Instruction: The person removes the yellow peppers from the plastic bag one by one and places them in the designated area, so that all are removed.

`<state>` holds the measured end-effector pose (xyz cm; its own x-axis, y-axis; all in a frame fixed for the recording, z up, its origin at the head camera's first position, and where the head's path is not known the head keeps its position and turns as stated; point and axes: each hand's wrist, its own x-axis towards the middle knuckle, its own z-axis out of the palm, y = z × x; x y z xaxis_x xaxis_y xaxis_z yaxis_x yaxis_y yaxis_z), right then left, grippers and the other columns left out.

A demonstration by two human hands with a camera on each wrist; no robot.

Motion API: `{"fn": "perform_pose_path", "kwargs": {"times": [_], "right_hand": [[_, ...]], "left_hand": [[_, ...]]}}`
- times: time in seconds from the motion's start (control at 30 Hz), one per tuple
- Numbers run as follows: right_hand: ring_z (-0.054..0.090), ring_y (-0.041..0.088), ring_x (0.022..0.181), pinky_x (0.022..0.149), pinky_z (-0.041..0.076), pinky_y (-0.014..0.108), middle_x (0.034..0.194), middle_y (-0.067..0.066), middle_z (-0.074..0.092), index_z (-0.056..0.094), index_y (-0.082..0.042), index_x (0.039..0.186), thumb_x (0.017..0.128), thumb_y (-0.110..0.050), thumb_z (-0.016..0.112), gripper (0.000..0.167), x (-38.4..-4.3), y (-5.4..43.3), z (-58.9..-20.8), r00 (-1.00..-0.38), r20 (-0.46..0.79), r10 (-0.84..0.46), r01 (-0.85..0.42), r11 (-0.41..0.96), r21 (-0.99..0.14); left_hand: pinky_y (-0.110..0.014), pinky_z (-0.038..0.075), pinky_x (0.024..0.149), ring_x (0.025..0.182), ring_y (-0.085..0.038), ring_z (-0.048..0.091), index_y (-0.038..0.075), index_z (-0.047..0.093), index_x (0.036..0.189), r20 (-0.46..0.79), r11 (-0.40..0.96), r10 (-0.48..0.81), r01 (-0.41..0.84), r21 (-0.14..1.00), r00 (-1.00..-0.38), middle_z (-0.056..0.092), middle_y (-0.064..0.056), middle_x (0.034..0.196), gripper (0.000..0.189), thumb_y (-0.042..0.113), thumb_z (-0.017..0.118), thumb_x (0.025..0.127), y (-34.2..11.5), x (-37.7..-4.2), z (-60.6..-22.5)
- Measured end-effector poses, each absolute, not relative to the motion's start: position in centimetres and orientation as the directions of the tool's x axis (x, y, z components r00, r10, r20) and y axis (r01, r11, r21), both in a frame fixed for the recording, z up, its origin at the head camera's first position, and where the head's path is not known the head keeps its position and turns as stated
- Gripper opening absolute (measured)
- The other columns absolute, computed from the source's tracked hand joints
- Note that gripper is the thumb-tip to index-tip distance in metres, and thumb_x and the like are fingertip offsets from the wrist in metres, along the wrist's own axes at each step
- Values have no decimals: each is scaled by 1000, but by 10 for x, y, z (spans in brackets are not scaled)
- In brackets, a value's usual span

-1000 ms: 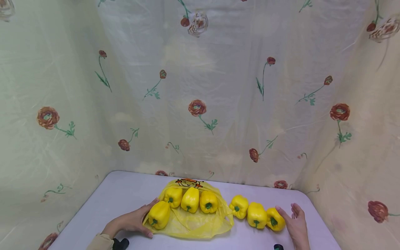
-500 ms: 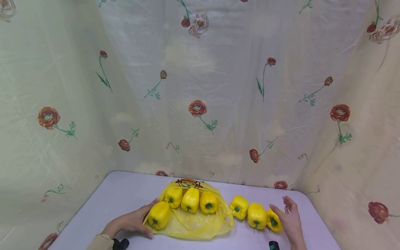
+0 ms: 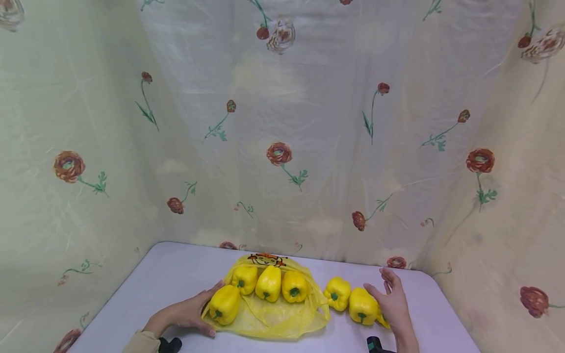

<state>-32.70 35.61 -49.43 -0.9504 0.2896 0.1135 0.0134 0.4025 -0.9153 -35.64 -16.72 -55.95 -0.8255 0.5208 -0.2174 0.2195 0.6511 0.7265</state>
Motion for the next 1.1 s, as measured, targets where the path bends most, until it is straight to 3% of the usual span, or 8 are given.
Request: {"fn": "perform_pose_path", "kwargs": {"times": [0.3,1.1], "right_hand": [[16,40,146,121,17,50,157,27,17,5,0,153,89,-29,70,96,-318,335,-468,-976,48,213,53,444,-895],[28,34,143,121,20,51,150,17,36,28,-5,145,84,-24,75,79,-327,246,-472,-993,113,-28,-114,446,-888]], "left_hand": [[-61,7,120,149,-35,14,16,10,156,-213,647,528,227,728,-822,8,-7,164,122,51,84,66,-168,-358,-562],[-59,8,121,149,-33,14,16,13,156,-214,650,523,224,726,-825,9,-7,164,121,52,84,65,-169,-360,-564]]}}
